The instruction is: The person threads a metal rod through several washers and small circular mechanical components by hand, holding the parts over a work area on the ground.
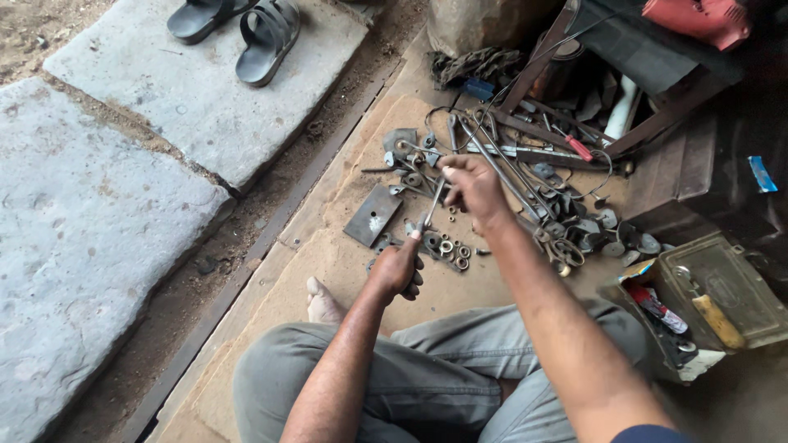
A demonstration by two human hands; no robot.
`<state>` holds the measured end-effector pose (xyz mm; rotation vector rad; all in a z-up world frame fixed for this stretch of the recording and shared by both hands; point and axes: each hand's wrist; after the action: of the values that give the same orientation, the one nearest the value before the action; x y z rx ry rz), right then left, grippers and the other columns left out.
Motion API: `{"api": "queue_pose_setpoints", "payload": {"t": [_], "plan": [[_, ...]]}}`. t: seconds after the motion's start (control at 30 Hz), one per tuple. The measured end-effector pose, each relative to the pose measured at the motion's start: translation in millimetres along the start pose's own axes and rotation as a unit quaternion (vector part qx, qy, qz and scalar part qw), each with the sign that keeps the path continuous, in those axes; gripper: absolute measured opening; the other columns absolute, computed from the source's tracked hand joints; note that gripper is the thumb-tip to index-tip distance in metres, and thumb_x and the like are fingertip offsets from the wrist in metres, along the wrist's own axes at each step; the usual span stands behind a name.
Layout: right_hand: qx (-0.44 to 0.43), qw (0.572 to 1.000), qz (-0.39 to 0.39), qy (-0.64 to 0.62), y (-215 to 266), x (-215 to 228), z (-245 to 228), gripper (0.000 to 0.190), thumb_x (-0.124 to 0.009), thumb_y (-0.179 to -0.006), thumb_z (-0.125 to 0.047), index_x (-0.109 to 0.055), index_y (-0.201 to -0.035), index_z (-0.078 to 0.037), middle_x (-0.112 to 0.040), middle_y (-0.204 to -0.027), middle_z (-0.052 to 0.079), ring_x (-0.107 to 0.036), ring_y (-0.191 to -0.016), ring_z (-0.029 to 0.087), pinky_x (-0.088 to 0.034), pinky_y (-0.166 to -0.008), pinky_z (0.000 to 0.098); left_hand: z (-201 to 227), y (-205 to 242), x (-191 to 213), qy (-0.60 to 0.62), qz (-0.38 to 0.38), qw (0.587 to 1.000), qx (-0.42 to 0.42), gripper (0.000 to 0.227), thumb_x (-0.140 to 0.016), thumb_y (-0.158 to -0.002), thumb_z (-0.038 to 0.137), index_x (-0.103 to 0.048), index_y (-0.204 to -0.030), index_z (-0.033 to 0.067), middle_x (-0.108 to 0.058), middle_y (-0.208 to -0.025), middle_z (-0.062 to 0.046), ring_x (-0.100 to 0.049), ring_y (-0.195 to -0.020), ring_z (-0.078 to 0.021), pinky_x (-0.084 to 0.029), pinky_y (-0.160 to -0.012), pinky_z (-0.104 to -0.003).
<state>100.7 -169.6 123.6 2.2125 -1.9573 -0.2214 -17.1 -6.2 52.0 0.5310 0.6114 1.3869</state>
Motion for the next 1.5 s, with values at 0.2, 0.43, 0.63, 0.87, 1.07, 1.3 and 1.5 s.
{"api": "queue_pose_setpoints", "payload": {"t": [0.2, 0.43, 0.63, 0.87, 1.07, 1.3, 1.5], "plan": [[0.157, 0.983, -0.094, -0.004, 86, -45, -5, 0.026, -0.056, -0.100, -0.012, -0.062, -0.124, -0.005, -0.072, -0.120, 0.007, -0.058, -0.061, 0.008, -0.057, -0.054, 0.0236, 0, -1, 5, 0.060, 0.059, 0.996, -0.016, 0.072, -0.047, -0.096, 0.066, -0.061, -0.081, -0.0027, -0.062, -0.059, -0.015, -0.062, -0.041, -0.0266, -0.052, -0.039, -0.040], [0.014, 0.989, -0.056, -0.139, 146, -51, 28, 0.057, -0.051, -0.101, -0.020, -0.035, -0.153, -0.001, -0.076, -0.107, 0.017, -0.051, -0.047, 0.009, -0.045, -0.042, 0.0224, 2, 0, 11, 0.080, 0.074, 0.992, -0.055, 0.071, -0.043, -0.098, 0.063, -0.073, -0.089, -0.0002, -0.062, -0.062, -0.009, -0.061, -0.045, -0.0199, -0.054, -0.040, -0.035], [0.031, 0.992, -0.052, -0.111, 155, -43, 46, 0.058, -0.052, -0.103, -0.020, -0.037, -0.154, 0.002, -0.076, -0.106, 0.013, -0.048, -0.048, 0.005, -0.041, -0.043, 0.0198, 12, 9, 9, 0.084, 0.102, 0.989, -0.072, 0.072, -0.045, -0.098, 0.063, -0.067, -0.086, -0.0044, -0.069, -0.066, -0.012, -0.058, -0.044, -0.0200, -0.052, -0.041, -0.035], [0.067, 0.993, -0.058, -0.077, 146, -42, 65, 0.054, -0.057, -0.102, -0.016, -0.043, -0.151, 0.001, -0.076, -0.101, 0.009, -0.052, -0.054, 0.003, -0.046, -0.050, 0.0183, 21, 21, 10, 0.083, 0.096, 0.990, -0.066, 0.073, -0.067, -0.085, 0.067, -0.067, -0.079, -0.0059, -0.065, -0.064, -0.013, -0.061, -0.045, -0.0212, -0.055, -0.041, -0.036], [0.115, 0.993, 0.038, 0.011, 166, -60, 71, 0.036, -0.064, -0.099, -0.010, -0.061, -0.133, 0.002, -0.078, -0.104, 0.008, -0.064, -0.066, 0.006, -0.055, -0.061, 0.0217, 9, 7, 11, 0.097, 0.092, 0.989, -0.069, 0.071, -0.068, -0.084, 0.066, -0.068, -0.079, -0.0053, -0.064, -0.063, -0.013, -0.063, -0.046, -0.0217, -0.054, -0.040, -0.036], [0.411, 0.858, 0.071, 0.300, 188, -66, 46, 0.017, -0.067, -0.104, -0.013, -0.068, -0.120, -0.007, -0.073, -0.112, 0.004, -0.074, -0.098, 0.017, -0.060, -0.082, 0.0281, 1, -5, 15, 0.119, 0.119, 0.982, -0.080, 0.064, -0.070, -0.084, 0.061, -0.071, -0.079, -0.0026, -0.067, -0.064, -0.012, -0.066, -0.052, -0.0204, -0.052, -0.048, -0.034], [-0.062, 0.996, -0.001, -0.057, 154, -58, 65, 0.028, -0.070, -0.093, -0.028, -0.069, -0.112, -0.008, -0.073, -0.084, 0.002, -0.064, -0.059, 0.011, -0.048, -0.053, 0.0248, 10, 6, 12, 0.073, 0.123, 0.987, -0.068, 0.071, -0.065, -0.087, 0.065, -0.070, -0.074, -0.0053, -0.065, -0.066, -0.013, -0.061, -0.053, -0.0203, -0.052, -0.050, -0.037]]}}
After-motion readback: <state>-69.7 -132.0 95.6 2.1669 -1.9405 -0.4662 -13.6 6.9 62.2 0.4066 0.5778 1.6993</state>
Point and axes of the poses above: each hand's wrist, its own y-axis away from the middle knuckle, its own x-axis out of the back of the hand, z = x × y
